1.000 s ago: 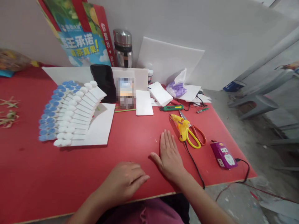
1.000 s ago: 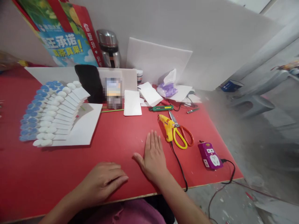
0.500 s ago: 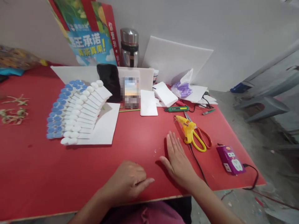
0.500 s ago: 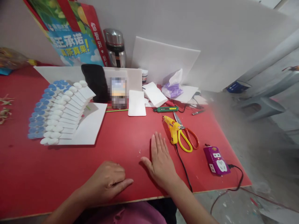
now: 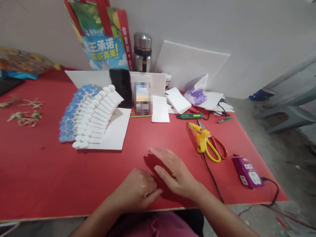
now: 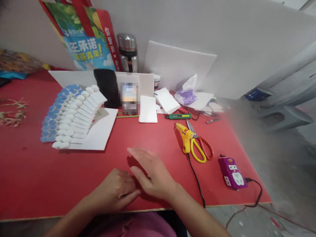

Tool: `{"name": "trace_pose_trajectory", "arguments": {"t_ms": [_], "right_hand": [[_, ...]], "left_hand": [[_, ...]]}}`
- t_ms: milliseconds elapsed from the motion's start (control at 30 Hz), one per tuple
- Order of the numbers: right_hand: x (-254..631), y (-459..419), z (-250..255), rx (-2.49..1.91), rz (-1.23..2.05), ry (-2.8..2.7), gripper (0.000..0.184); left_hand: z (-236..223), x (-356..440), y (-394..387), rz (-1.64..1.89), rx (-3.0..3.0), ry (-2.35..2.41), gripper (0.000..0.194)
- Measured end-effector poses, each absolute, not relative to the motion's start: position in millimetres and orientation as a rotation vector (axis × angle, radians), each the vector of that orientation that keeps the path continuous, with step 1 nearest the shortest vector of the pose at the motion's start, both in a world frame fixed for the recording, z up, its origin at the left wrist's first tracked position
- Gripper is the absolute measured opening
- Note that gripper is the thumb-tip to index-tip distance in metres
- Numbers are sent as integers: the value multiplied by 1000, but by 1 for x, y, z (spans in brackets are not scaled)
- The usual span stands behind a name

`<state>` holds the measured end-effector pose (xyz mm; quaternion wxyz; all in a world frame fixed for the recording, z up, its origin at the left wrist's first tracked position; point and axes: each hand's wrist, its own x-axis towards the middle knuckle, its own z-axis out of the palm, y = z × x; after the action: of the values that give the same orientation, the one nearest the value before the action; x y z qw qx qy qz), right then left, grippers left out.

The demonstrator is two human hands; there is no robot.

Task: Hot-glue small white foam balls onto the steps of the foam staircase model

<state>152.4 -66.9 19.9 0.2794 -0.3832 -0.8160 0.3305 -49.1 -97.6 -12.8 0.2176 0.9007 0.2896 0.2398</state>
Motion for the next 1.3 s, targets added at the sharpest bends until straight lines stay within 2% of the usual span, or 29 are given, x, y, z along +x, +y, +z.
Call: {"name": "trace_pose_trajectory", "arguments": {"t_ms": [100, 200, 267, 367, 467, 500, 600, 667, 800, 967, 1133, 1300], "right_hand": [[122, -66, 27, -1273, 907, -2104, 39], [88, -58, 26, -1320, 1110, -2090, 23], [81, -54, 25, -1324, 1162, -1975, 30], [113, -54, 24, -1335, 925, -1786, 39], [174, -62, 18, -1487, 607, -1654, 37], [192, -68, 13, -1560, 527, -1623, 34], [210, -86, -1, -1614, 364, -1711, 28], [187, -96, -7, -1561, 298, -2035, 37], [106, -98, -7, -1248, 455, -2620, 70], [64, -73, -5, -1494, 559, -2532, 93], [107, -96, -23, -1878, 335, -2269, 103], [212, -240, -38, -2009, -158, -2193, 96]], "left_hand": [[-13, -48, -98, 698, 2583, 754, 33], [-14, -44, -100, 768, 2735, 773, 35], [-14, -43, -102, 834, 2804, 745, 37], [-9, -50, -105, 984, 2809, 760, 31], [-2, -71, -107, 1252, 2668, 1009, 11], [-1, -79, -108, 1335, 2588, 1121, 10], [-1, -97, -106, 1432, 2347, 1396, 23], [-2, -100, -103, 1468, 2239, 1464, 28], [-5, -94, -96, 1491, 2146, 1489, 29], [-10, -94, -95, 1387, 2138, 1464, 26], [-9, -93, -99, 1370, 2229, 1330, 26], [5, -97, -96, 1306, 2266, 1185, 26]]}}
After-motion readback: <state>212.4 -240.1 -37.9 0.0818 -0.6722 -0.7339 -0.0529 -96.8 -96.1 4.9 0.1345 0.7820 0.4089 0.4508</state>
